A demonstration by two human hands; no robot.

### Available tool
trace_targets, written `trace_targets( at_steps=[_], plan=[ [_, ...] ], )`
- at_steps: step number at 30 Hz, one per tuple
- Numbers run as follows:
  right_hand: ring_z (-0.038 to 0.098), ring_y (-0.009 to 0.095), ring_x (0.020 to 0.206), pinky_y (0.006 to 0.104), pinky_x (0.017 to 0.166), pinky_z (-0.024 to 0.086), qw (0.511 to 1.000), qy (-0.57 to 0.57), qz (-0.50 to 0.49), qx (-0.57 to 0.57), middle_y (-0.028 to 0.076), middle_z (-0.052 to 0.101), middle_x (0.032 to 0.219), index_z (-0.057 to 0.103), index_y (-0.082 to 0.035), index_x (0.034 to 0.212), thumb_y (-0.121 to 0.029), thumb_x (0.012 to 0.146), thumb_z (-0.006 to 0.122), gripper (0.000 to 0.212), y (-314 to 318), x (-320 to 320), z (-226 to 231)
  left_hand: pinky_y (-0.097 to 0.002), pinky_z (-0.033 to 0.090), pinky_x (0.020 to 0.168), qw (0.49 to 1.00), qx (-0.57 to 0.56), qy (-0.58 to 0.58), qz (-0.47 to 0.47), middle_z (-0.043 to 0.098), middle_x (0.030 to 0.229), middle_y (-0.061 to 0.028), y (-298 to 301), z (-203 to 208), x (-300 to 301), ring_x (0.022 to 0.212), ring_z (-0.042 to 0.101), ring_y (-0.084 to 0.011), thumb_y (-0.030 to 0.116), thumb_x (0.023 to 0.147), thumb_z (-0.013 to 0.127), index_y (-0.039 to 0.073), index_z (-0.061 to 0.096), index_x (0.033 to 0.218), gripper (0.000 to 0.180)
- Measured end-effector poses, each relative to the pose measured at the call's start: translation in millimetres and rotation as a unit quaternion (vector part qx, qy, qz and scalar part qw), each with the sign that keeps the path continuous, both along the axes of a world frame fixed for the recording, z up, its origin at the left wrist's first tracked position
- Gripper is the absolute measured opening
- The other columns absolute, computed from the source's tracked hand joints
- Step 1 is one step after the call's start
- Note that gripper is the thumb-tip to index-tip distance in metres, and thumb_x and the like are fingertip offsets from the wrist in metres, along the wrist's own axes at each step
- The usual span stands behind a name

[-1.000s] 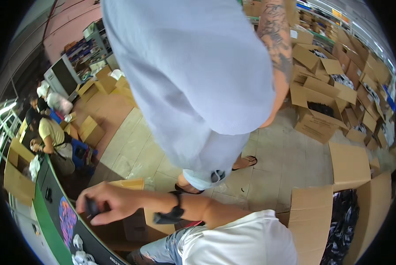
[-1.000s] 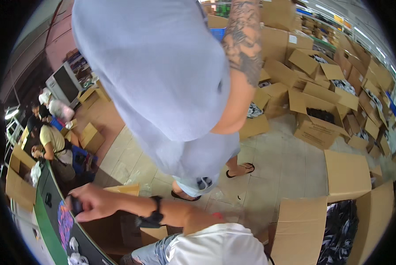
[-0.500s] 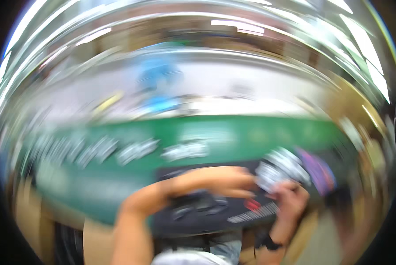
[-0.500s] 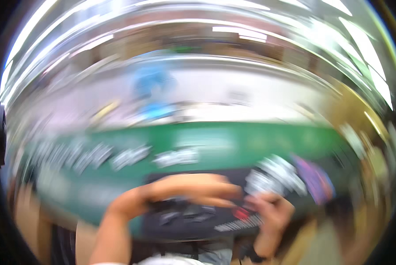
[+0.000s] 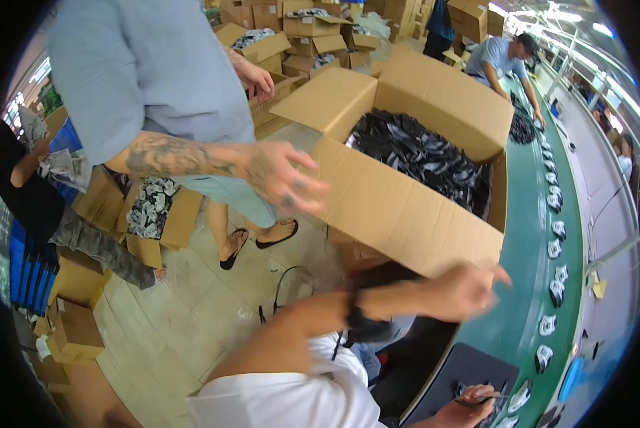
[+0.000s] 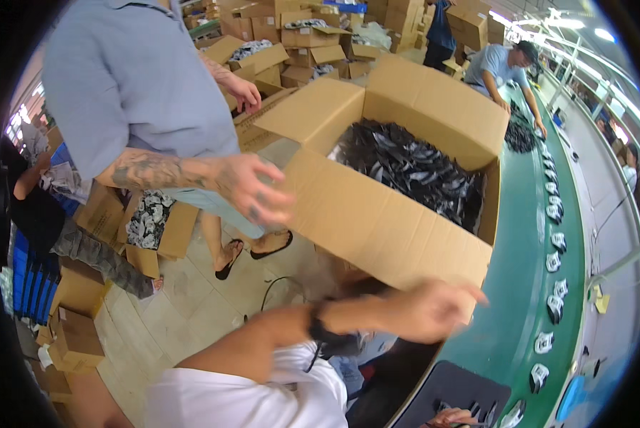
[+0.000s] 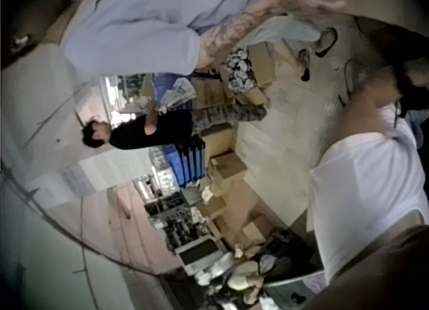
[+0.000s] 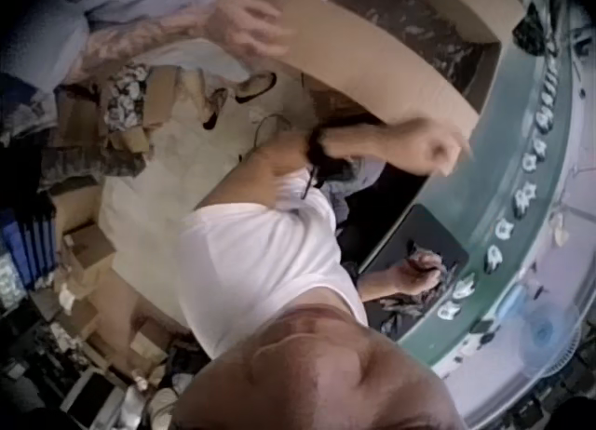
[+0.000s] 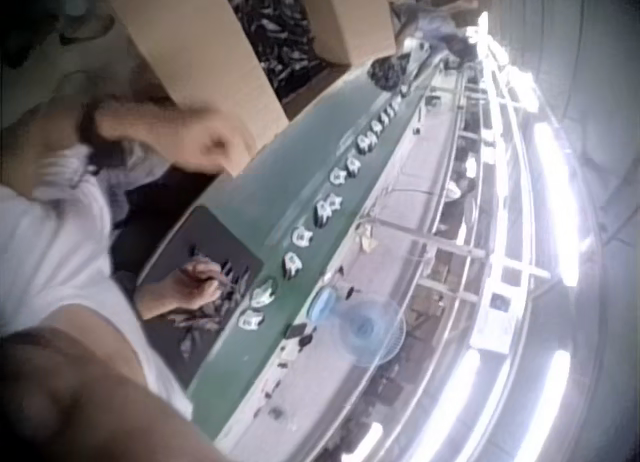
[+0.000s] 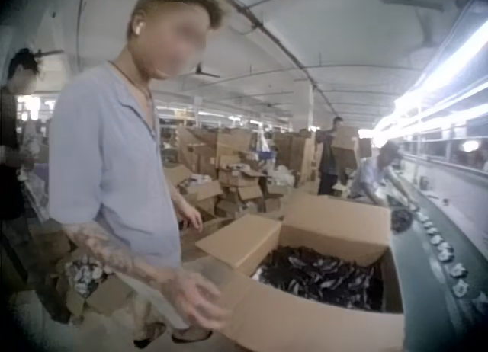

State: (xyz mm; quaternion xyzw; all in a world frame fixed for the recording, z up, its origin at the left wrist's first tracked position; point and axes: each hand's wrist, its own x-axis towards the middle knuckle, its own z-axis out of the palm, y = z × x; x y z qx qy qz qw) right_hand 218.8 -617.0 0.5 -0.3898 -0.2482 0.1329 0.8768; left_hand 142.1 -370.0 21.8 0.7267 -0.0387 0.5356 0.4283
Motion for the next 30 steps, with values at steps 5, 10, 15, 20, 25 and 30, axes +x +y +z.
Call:
trace_targets(
  at_steps=[5, 10, 15, 20, 25, 30],
  plan=[
    [0.053, 0.017, 0.058, 0.0280, 0.053, 0.042, 0.985, -0.068, -0.031, -0.155, 0.014, 0.063, 0.074, 0.061, 0.004, 0.082, -0.017, 0.093, 0.055, 0.024, 26, 0, -18, -0.0199, 0.042, 0.054, 0.924, -0.333, 0.060, 0.175, 0.051, 0.071, 0.0010, 92, 28, -204, 0.065, 0.048, -0.0045, 0.003, 0.086, 0.054, 0.000, 0.038, 0.135, 0.051],
    [0.054, 0.013, 0.060, 0.0263, 0.055, 0.042, 0.952, -0.036, -0.059, -0.298, 0.008, 0.063, 0.074, 0.063, 0.003, 0.083, -0.008, 0.090, 0.057, 0.015, 45, -1, -24, -0.0228, 0.040, 0.049, 0.863, -0.378, -0.031, 0.334, 0.057, 0.075, -0.0028, 148, 72, -228, 0.058, 0.049, -0.0097, 0.013, 0.086, 0.054, -0.005, 0.040, 0.127, 0.046],
    [0.055, 0.014, 0.063, 0.0284, 0.058, 0.045, 0.934, 0.020, -0.104, -0.340, 0.006, 0.064, 0.077, 0.064, 0.004, 0.085, -0.013, 0.087, 0.063, 0.017, 43, 15, -35, -0.0257, 0.041, 0.048, 0.782, -0.546, -0.037, 0.297, 0.060, 0.075, -0.0037, 280, 68, -258, 0.057, 0.054, -0.0097, 0.018, 0.081, 0.053, 0.007, 0.057, 0.091, 0.016],
    [0.051, 0.014, 0.062, 0.0301, 0.059, 0.045, 0.909, 0.036, -0.184, -0.372, 0.007, 0.061, 0.072, 0.061, 0.006, 0.079, -0.018, 0.086, 0.067, 0.026, 37, 24, -39, -0.0328, 0.049, 0.057, 0.749, -0.479, 0.103, 0.446, 0.066, 0.086, -0.0097, 373, 47, -231, 0.075, 0.066, -0.0178, 0.022, 0.079, 0.053, 0.007, 0.061, 0.103, 0.029],
    [0.048, 0.014, 0.063, 0.0314, 0.060, 0.045, 0.878, 0.033, -0.216, -0.426, 0.008, 0.060, 0.070, 0.059, 0.007, 0.075, -0.021, 0.086, 0.067, 0.030, 31, 30, -63, -0.0442, 0.046, 0.092, 0.550, -0.240, 0.404, 0.691, 0.062, 0.114, -0.0222, 376, 28, -218, 0.108, 0.058, -0.0369, 0.032, 0.078, 0.056, 0.004, 0.053, 0.124, 0.054],
    [0.052, 0.015, 0.065, 0.0315, 0.062, 0.046, 0.893, 0.024, -0.200, -0.403, 0.010, 0.064, 0.075, 0.063, 0.008, 0.082, -0.019, 0.087, 0.067, 0.028, 42, 27, -52, -0.0433, 0.040, 0.099, 0.530, -0.167, 0.533, 0.638, 0.053, 0.127, -0.0244, 414, -23, -253, 0.118, 0.052, -0.0360, 0.032, 0.079, 0.055, 0.004, 0.044, 0.133, 0.062]
  ],
)
